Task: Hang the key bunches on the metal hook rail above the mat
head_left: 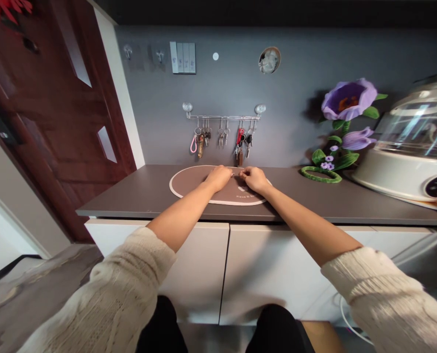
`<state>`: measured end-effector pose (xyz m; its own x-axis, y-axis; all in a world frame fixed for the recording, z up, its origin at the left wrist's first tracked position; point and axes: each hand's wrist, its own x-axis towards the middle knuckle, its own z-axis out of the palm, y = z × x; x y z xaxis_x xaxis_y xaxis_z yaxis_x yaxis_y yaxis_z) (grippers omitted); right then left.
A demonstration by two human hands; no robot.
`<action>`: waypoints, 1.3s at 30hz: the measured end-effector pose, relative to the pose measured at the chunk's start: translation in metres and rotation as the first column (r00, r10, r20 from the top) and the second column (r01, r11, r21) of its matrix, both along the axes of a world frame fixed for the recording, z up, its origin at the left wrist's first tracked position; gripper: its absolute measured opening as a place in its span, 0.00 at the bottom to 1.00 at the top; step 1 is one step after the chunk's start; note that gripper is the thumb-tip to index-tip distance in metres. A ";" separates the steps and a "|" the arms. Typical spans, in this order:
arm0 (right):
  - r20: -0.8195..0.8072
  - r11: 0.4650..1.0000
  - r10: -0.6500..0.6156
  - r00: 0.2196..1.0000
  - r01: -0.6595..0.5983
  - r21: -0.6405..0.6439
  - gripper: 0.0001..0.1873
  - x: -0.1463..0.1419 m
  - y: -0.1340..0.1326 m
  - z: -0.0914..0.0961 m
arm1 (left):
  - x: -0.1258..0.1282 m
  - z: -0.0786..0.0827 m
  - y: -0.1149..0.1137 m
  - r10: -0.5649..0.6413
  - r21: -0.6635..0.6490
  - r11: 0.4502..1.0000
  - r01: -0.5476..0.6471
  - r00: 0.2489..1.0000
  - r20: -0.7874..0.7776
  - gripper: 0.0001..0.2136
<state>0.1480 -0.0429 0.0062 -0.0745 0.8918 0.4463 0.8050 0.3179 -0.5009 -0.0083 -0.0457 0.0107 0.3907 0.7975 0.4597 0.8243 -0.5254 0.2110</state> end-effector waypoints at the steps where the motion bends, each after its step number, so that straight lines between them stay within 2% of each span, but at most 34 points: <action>1: -0.005 1.000 0.001 1.000 -0.001 -0.001 0.07 0.000 -0.001 0.000 | 0.000 0.001 -0.001 0.005 0.012 1.000 -0.005 1.000 -0.022 0.12; 5: -0.039 1.000 0.029 0.999 -0.030 -0.008 0.07 -0.001 -0.003 0.001 | 0.001 0.003 -0.003 0.012 0.070 0.998 -0.005 0.995 -0.094 0.13; 9: -0.105 0.999 0.047 0.993 -0.048 -0.007 0.07 -0.001 -0.004 0.001 | 0.002 0.003 -0.001 0.042 0.111 0.993 -0.034 0.997 -0.068 0.15; 13: -0.292 0.990 0.133 0.947 -0.144 -0.014 0.09 -0.002 0.001 -0.002 | 0.002 0.002 0.003 0.046 0.090 0.995 -0.054 0.995 0.088 0.15; 16: -0.449 0.971 0.204 0.870 -0.239 -0.022 0.11 -0.003 0.003 -0.003 | 0.002 0.002 0.005 0.050 0.039 0.997 -0.061 0.971 0.232 0.14; 19: -0.562 0.952 0.230 0.794 -0.302 -0.038 0.08 -0.006 0.001 -0.001 | 0.001 0.001 0.010 0.089 -0.025 0.996 -0.086 0.928 0.361 0.14; 23: -0.634 0.929 0.262 0.728 -0.369 -0.040 0.08 -0.008 -0.005 0.003 | 0.001 -0.005 0.017 0.090 -0.115 0.993 -0.027 0.806 0.585 0.13; 27: -0.629 0.919 0.310 0.713 -0.393 0.007 0.10 -0.007 -0.005 0.003 | 0.001 -0.009 0.019 0.085 -0.248 0.953 0.171 0.637 0.766 0.12; 32: -0.629 0.902 0.375 0.681 -0.426 0.077 0.13 -0.003 0.002 0.000 | 0.004 -0.004 0.011 0.099 -0.335 0.839 0.429 0.485 0.869 0.10; 36: -0.620 0.898 0.393 0.679 -0.430 0.098 0.16 -0.003 0.002 0.001 | 0.005 -0.002 0.009 0.133 -0.327 0.793 0.515 0.376 0.917 0.09; 39: -0.637 0.903 0.383 0.669 -0.417 0.105 0.18 -0.003 -0.001 0.003 | 0.005 -0.001 0.009 0.143 -0.325 0.755 0.569 0.340 0.929 0.08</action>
